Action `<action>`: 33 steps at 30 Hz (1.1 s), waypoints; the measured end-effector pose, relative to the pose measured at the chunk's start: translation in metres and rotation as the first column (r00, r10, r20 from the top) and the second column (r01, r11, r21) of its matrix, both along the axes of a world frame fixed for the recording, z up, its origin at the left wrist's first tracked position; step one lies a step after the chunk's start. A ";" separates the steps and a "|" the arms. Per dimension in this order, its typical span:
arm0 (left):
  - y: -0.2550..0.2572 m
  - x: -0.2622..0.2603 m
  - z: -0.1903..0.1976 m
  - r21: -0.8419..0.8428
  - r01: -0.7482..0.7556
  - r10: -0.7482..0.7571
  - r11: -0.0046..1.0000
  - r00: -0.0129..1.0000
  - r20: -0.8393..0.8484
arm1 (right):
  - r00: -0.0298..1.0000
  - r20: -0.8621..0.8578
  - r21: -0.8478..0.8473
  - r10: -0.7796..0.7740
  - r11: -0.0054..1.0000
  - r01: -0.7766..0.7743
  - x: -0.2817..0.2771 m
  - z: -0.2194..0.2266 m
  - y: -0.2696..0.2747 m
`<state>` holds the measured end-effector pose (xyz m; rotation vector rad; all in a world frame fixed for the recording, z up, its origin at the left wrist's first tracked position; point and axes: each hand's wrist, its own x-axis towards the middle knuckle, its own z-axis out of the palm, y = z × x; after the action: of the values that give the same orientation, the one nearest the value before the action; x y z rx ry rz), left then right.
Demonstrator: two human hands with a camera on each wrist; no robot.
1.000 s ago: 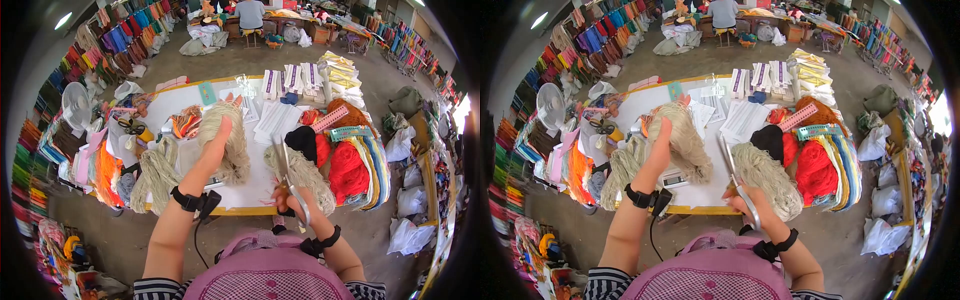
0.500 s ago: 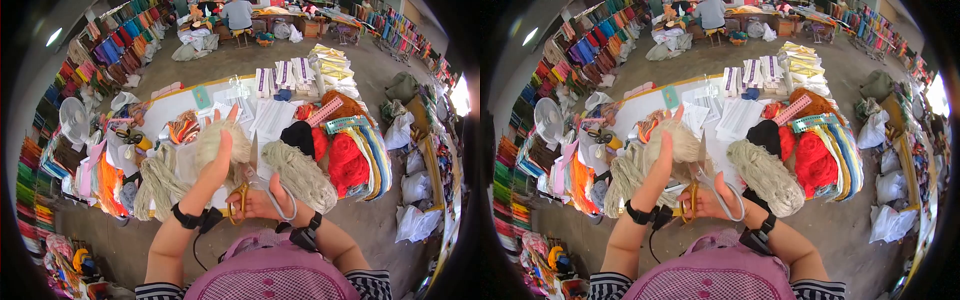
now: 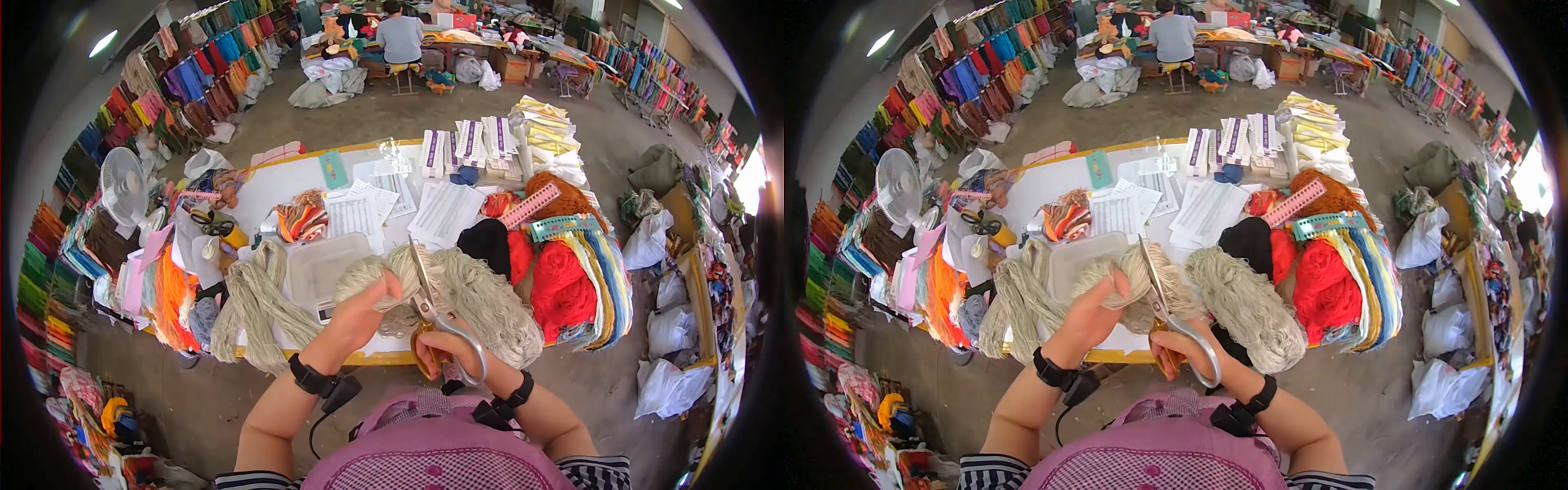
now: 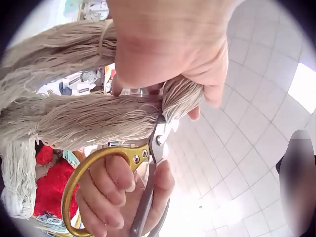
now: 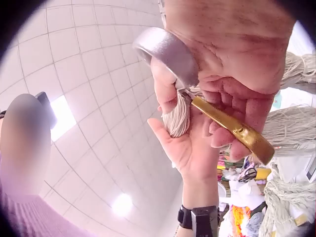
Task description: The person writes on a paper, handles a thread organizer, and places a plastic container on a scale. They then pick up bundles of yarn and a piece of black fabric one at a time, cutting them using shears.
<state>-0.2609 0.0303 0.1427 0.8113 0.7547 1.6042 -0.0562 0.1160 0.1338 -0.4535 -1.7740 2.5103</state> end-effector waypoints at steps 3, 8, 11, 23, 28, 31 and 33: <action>0.003 0.013 -0.014 -0.183 -0.121 0.073 0.976 0.965 -0.250 | 0.959 -0.094 -0.174 -0.269 0.952 0.250 -0.013 -0.003 -0.018; 0.011 0.012 -0.002 -0.197 -0.051 0.010 0.979 0.979 -0.204 | 0.989 -0.080 -0.066 -0.126 0.990 0.121 0.002 -0.010 0.003; 0.018 0.006 -0.007 -0.235 -0.037 0.013 0.971 0.995 -0.103 | 0.997 0.072 -0.119 0.001 0.993 0.008 0.009 -0.013 0.006; 0.027 0.007 -0.017 -0.315 -0.050 -0.014 0.948 0.980 -0.200 | 0.977 0.093 -0.231 -0.192 0.950 0.209 0.000 -0.022 -0.004; 0.025 0.008 -0.024 -0.347 -0.028 -0.039 0.937 0.982 -0.186 | 0.960 0.043 -0.210 -0.277 0.937 0.280 -0.009 -0.013 -0.001; 0.031 -0.010 -0.026 -0.270 -0.125 0.096 0.955 0.988 -0.118 | 0.973 0.035 -0.281 -0.226 0.933 0.227 -0.003 -0.026 0.006; 0.033 -0.026 -0.017 -0.315 -0.124 0.112 0.941 0.992 -0.054 | 0.969 0.036 -0.240 -0.243 0.939 0.244 0.000 -0.027 0.018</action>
<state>-0.2868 0.0631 0.1259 0.5693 1.0736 1.5231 -0.0562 0.1344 0.1067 -0.6483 -1.3186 2.5545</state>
